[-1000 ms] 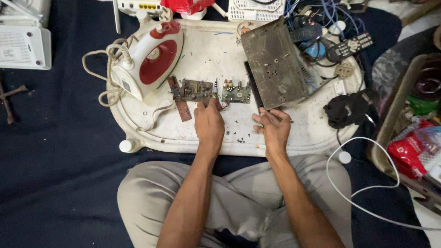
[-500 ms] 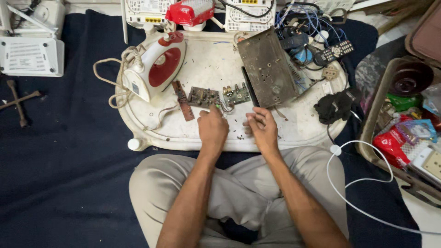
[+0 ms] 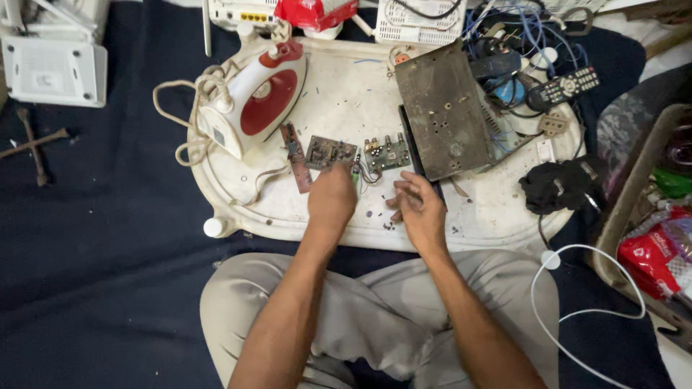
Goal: The person sits on the floor and cleans a black plastic casing and a green circuit board using a dark cloth. They wipe the surfaces of both components thoroughly.
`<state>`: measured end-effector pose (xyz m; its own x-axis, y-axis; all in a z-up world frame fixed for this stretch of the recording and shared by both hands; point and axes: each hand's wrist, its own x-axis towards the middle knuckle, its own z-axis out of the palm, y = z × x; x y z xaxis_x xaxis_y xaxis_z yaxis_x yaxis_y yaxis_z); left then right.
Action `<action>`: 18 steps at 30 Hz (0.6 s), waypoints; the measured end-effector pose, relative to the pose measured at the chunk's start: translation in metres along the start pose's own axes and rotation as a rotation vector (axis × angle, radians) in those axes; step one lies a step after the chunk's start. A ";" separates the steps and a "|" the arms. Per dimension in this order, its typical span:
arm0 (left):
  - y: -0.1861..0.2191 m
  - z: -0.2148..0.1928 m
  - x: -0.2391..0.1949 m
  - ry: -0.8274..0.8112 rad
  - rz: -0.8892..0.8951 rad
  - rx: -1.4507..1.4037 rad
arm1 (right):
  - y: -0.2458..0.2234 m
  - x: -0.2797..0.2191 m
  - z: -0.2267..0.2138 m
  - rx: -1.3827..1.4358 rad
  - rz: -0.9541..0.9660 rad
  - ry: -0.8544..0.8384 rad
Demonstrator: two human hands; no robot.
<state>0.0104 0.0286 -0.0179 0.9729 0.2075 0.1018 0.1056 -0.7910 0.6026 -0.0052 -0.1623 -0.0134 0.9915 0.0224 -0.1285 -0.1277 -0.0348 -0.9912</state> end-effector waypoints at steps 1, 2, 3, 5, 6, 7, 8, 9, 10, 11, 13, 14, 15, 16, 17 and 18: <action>0.007 -0.003 -0.002 0.017 0.032 0.019 | -0.003 -0.002 0.002 -0.040 0.004 0.017; 0.016 -0.007 0.001 0.036 0.073 0.038 | -0.007 -0.002 0.004 -0.077 0.024 0.041; 0.025 -0.011 0.003 0.054 0.114 0.057 | -0.010 -0.002 0.005 -0.114 0.044 0.066; 0.038 -0.017 0.005 0.030 0.099 0.063 | -0.016 -0.002 0.007 -0.165 0.067 0.099; 0.043 -0.019 0.005 0.017 0.091 0.066 | -0.019 -0.002 0.008 -0.181 0.070 0.108; 0.048 -0.020 0.005 0.011 0.121 0.026 | -0.021 0.000 0.009 -0.197 0.073 0.116; 0.052 -0.020 0.006 0.009 0.151 -0.015 | -0.023 0.004 0.009 -0.195 0.082 0.117; 0.054 -0.020 0.008 0.008 0.180 -0.055 | -0.025 0.008 0.009 -0.192 0.091 0.118; 0.054 -0.018 0.007 -0.003 0.182 -0.040 | -0.025 0.008 0.010 -0.191 0.110 0.112; 0.053 -0.016 0.006 -0.014 0.184 -0.024 | -0.024 0.008 0.012 -0.237 0.099 0.117; 0.048 -0.014 0.006 -0.001 0.145 0.028 | -0.025 0.014 0.014 -0.328 0.068 0.125; 0.044 -0.015 0.010 0.022 0.110 0.067 | -0.026 0.015 0.015 -0.359 0.059 0.118; 0.040 -0.016 0.012 0.045 0.075 0.106 | -0.028 0.016 0.015 -0.390 0.050 0.111; 0.035 -0.017 0.013 0.021 0.044 0.081 | -0.030 0.017 0.015 -0.423 0.039 0.107; 0.028 -0.020 0.011 -0.003 0.014 0.056 | -0.031 0.018 0.015 -0.504 -0.010 0.102; 0.024 -0.021 0.010 -0.027 -0.018 0.030 | -0.032 0.018 0.015 -0.587 -0.060 0.096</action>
<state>0.0185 0.0240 0.0142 0.9759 0.2069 0.0695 0.1293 -0.8043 0.5799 0.0168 -0.1463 0.0153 0.9979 -0.0483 -0.0426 -0.0628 -0.5831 -0.8100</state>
